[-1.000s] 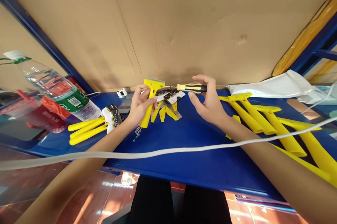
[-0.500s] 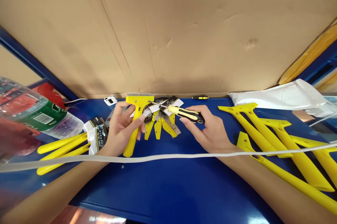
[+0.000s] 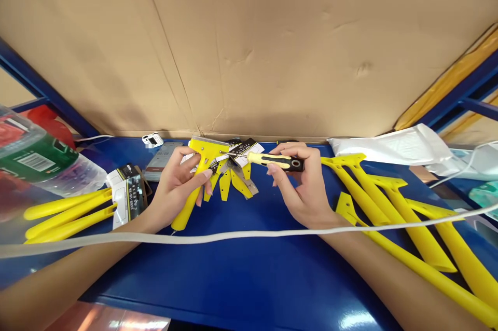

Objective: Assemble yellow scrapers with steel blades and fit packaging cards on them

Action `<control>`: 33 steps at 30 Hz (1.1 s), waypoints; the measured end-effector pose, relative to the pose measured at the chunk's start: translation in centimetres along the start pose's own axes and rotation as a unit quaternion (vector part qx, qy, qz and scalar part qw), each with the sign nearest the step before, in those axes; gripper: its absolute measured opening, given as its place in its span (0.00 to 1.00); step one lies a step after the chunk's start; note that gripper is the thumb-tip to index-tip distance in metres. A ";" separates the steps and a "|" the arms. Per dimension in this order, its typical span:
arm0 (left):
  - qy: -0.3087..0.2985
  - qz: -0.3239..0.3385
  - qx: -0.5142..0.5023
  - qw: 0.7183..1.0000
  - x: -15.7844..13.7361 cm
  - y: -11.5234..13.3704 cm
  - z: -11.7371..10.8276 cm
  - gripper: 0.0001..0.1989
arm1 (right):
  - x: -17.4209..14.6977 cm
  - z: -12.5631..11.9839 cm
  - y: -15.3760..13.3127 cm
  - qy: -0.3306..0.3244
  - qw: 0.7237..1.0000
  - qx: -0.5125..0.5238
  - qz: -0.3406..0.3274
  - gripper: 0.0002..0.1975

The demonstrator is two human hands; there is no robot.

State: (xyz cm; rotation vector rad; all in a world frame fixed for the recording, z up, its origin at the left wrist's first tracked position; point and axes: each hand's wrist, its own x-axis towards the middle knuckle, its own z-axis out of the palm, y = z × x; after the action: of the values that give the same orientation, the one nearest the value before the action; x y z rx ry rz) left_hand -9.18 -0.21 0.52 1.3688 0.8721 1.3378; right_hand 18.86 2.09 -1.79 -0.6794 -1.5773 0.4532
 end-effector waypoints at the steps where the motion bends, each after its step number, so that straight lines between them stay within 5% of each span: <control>1: -0.003 -0.004 -0.002 1.000 -0.1 0.1 0.1 0.28 | 0.0 0.1 -0.1 0.011 1.000 -0.001 0.004 0.14; 8: -0.009 -0.002 -0.022 1.000 -0.9 0.5 0.5 0.28 | 0.2 0.2 -0.7 0.069 0.996 -0.026 0.049 0.13; 20: 0.041 -0.021 -0.019 0.999 -1.1 1.3 0.8 0.31 | 0.1 -0.5 0.3 0.009 0.996 -0.048 0.071 0.16; 27: 0.026 -0.019 -0.017 0.999 -1.1 0.9 0.7 0.29 | 0.2 -0.3 0.6 0.009 0.997 0.007 0.078 0.20; 33: 0.006 -0.031 -0.016 0.999 -1.1 0.5 0.7 0.28 | 0.2 -0.5 -0.1 0.001 0.998 -0.039 0.046 0.14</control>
State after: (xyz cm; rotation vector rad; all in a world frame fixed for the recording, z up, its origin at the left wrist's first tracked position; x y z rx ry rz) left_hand -8.73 -1.47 0.79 1.3007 0.8917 1.3083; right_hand 19.33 2.07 -1.51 -0.8148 -1.5717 0.4608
